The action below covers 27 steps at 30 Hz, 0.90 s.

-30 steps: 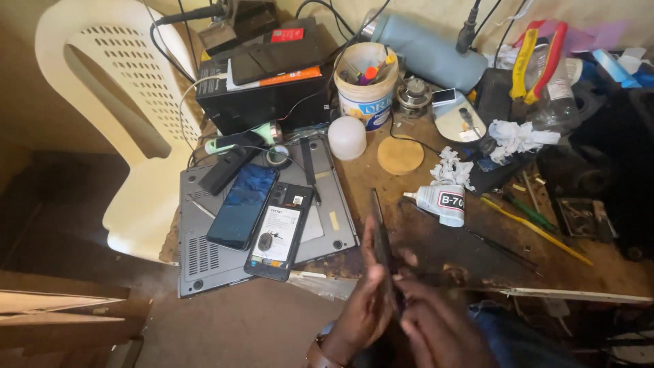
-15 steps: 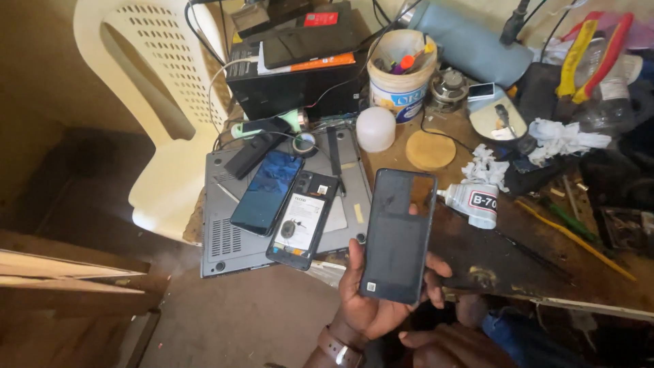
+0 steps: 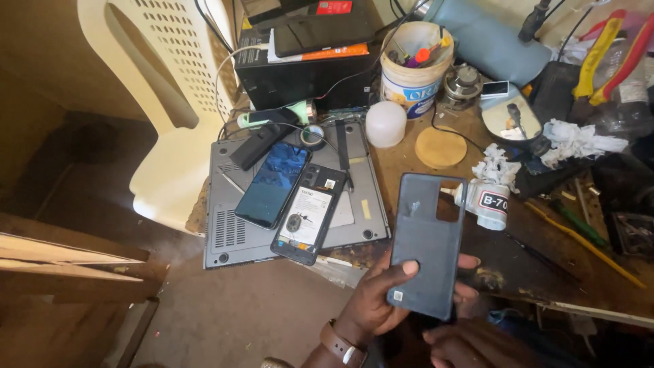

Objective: Cleaning the edges of a mobile phone back cover using a small tool on a repair bench.

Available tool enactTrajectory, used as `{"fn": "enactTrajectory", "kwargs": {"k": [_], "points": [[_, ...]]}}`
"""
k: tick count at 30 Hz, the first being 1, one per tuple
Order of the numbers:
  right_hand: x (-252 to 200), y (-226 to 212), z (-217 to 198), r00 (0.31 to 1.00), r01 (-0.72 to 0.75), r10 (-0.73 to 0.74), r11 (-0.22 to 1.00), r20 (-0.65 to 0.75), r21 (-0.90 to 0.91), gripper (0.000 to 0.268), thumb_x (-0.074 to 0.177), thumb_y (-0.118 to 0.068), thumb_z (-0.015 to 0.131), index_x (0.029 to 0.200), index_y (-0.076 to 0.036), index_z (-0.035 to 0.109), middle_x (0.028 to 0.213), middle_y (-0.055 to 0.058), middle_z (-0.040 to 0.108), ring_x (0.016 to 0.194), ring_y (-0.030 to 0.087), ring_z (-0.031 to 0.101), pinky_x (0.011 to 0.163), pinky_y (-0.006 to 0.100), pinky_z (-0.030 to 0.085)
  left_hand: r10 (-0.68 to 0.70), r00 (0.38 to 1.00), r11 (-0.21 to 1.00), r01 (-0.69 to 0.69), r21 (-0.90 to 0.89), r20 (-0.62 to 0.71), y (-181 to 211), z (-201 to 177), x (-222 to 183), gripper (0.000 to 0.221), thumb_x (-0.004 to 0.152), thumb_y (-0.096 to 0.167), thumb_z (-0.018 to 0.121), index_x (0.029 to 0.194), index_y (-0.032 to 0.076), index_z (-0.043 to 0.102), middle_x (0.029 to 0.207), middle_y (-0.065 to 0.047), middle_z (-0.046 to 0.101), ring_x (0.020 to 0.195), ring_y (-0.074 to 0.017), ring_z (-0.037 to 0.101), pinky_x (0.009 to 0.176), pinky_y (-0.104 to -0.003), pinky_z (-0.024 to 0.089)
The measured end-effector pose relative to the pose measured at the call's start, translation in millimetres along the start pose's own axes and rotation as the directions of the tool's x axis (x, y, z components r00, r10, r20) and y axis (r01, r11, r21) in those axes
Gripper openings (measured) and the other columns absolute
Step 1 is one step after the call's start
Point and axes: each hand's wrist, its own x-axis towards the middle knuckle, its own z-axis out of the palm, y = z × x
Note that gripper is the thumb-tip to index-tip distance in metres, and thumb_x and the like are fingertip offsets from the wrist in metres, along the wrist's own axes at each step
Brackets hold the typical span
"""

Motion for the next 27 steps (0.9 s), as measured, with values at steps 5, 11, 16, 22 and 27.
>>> {"fn": "enactTrajectory", "kwargs": {"k": [5, 11, 16, 22, 27], "points": [[14.5, -22.9, -25.3, 0.994, 0.065, -0.07, 0.996, -0.082, -0.066, 0.016, 0.077, -0.015, 0.051, 0.065, -0.018, 0.061, 0.089, -0.008, 0.066, 0.091, 0.006, 0.062, 0.081, 0.025, 0.045, 0.0, 0.999, 0.996, 0.003, -0.091, 0.032, -2.8, -5.3, -0.3, 0.063, 0.082, 0.014, 0.054, 0.136, -0.005, 0.027, 0.117, -0.032, 0.048, 0.086, -0.034, 0.059, 0.073, -0.039, 0.051], [25.3, -29.2, -39.5, 0.985, 0.151, -0.16, 0.981, -0.063, -0.123, 0.016, 0.073, -0.013, 0.054, 0.059, -0.016, 0.061, 0.103, -0.005, 0.063, 0.1, 0.007, 0.059, 0.084, 0.024, 0.044, 0.026, 0.999, 0.998, -0.023, -0.052, 0.047, -6.6, -11.8, 0.1, 0.066, 0.085, 0.032, 0.048, 0.136, -0.005, 0.028, 0.117, -0.027, 0.048, 0.086, -0.0264, 0.059, 0.069, -0.032, 0.05], [22.0, -8.5, -33.4, 0.989, 0.139, -0.135, 0.988, 0.056, -0.063, 0.012, 0.074, -0.02, 0.055, 0.066, -0.023, 0.065, 0.128, -0.004, 0.049, 0.096, 0.01, 0.061, 0.07, 0.029, 0.05, 0.004, 0.999, 0.995, -0.008, 0.096, 0.049, -9.2, -16.2, -0.3, 0.079, 0.079, 0.056, 0.039, 0.133, -0.002, 0.033, 0.122, -0.02, 0.047, 0.09, -0.021, 0.055, 0.088, -0.037, 0.044], [20.7, -17.6, -23.7, 0.981, 0.118, -0.121, 0.993, 0.151, 0.028, 0.012, 0.076, -0.027, 0.057, 0.067, -0.025, 0.065, 0.123, -0.007, 0.05, 0.078, 0.005, 0.066, 0.053, 0.032, 0.042, -0.019, 0.99, 0.999, 0.014, 0.035, 0.141, -9.4, -19.8, 0.5, 0.076, 0.083, 0.054, 0.039, 0.126, -0.008, 0.041, 0.109, -0.018, 0.055, 0.09, -0.0192, 0.057, 0.084, -0.031, 0.046], [23.8, -2.7, -38.2, 0.896, -0.42, 0.434, 0.898, -0.1, 0.135, 0.033, 0.076, -0.031, 0.045, 0.066, -0.025, 0.076, 0.083, -0.012, 0.075, 0.083, 0.004, 0.067, 0.082, 0.023, 0.041, 0.154, 0.988, 0.98, -0.15, 0.13, -0.022, -5.5, -20.1, 6.1, 0.072, 0.081, 0.053, 0.037, 0.127, -0.003, 0.037, 0.121, -0.021, 0.048, 0.087, -0.0197, 0.058, 0.075, -0.028, 0.047]]}}
